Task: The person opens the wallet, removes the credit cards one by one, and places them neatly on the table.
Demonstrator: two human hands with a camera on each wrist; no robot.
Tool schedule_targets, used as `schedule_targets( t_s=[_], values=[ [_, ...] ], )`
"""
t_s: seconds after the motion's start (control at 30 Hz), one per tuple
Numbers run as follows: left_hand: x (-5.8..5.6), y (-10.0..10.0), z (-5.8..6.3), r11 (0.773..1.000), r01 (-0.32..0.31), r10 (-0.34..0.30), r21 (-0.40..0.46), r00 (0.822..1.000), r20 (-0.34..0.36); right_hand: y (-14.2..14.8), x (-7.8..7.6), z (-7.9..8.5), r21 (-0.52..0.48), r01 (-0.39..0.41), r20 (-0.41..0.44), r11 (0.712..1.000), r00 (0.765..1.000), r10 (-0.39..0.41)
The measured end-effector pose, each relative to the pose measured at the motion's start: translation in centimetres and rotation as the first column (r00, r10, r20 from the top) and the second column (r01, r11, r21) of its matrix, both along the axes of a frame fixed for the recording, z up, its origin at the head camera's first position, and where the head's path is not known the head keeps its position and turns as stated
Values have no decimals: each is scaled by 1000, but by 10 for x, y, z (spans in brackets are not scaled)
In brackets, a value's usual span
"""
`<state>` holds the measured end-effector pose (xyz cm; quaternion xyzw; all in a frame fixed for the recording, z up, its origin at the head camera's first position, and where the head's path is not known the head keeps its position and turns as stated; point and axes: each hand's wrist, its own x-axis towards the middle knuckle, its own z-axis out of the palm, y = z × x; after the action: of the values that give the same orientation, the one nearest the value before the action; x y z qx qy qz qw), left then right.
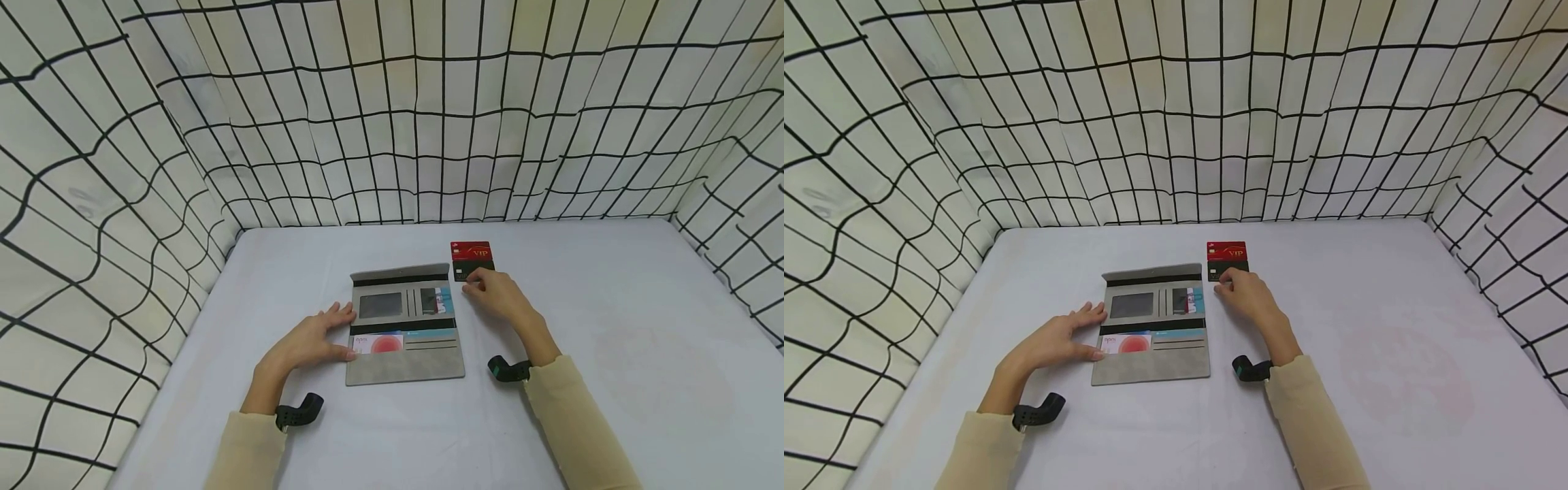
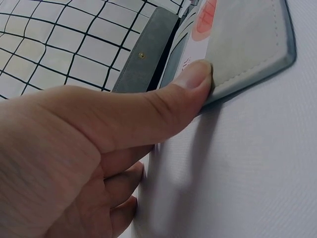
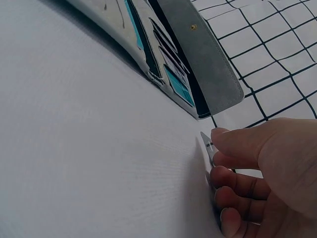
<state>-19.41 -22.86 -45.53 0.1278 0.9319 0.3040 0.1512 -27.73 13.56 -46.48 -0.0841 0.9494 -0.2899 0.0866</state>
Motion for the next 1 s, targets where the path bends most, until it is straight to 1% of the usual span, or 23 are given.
schedule_targets(
  t_s=[0.13,0.33,0.73,0.83,1.0],
  values=[
    [0,0,0,1000,0,0,1,1000,4,0,1,0,1,-5,-6,1000,1000,5],
    [0,0,1,1000,6,-6,-7,1000,-10,-1,2,1,-2,3,-1,1000,1000,-3],
    [0,0,0,1000,15,-15,-2,1000,-24,-8,6,13,-58,6,0,998,1000,-7],
    [1,0,1,1000,17,-17,4,1000,-26,-11,7,15,-78,-4,-13,997,1000,3],
    [1,-1,1,1000,14,-14,1,1000,-20,-14,7,16,-92,-50,-38,995,998,46]
  ],
)
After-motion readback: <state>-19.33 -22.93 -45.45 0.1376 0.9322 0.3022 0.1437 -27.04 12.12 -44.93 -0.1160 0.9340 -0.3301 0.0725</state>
